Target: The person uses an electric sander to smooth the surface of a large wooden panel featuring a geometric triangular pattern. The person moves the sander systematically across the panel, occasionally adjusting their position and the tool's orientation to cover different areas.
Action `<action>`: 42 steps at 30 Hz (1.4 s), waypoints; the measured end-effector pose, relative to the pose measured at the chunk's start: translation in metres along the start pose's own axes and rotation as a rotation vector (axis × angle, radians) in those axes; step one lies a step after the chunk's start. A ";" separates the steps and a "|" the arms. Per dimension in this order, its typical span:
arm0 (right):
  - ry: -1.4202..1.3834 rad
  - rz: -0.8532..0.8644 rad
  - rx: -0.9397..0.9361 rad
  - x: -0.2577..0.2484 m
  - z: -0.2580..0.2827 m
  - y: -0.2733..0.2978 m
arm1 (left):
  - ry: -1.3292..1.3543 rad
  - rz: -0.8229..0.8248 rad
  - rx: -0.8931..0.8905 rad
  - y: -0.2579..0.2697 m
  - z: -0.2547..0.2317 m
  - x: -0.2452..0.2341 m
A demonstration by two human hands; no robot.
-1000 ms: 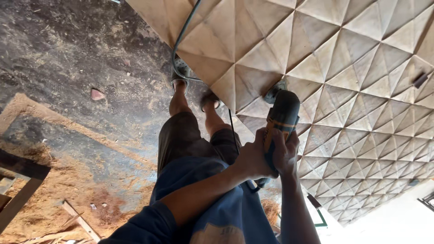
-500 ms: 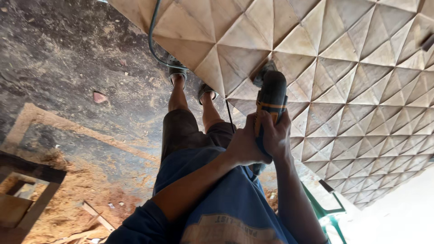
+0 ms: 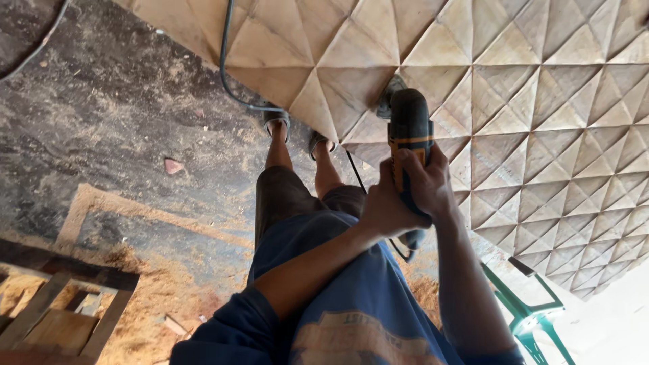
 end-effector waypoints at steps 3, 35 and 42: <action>-0.035 0.043 0.093 -0.019 0.001 -0.005 | 0.025 -0.016 -0.018 -0.005 -0.010 0.017; -0.233 -0.111 -0.110 0.035 -0.013 0.014 | -0.182 0.207 0.016 -0.006 0.008 -0.042; -0.230 -0.177 -0.093 0.052 -0.012 0.014 | -0.352 0.251 0.055 -0.010 0.019 -0.062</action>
Point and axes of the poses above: each hand's wrist, its own y-axis away from the middle knuckle, its own x-axis out of the palm, z = x × y, the point moved 1 cm from there along -y, towards the middle knuckle
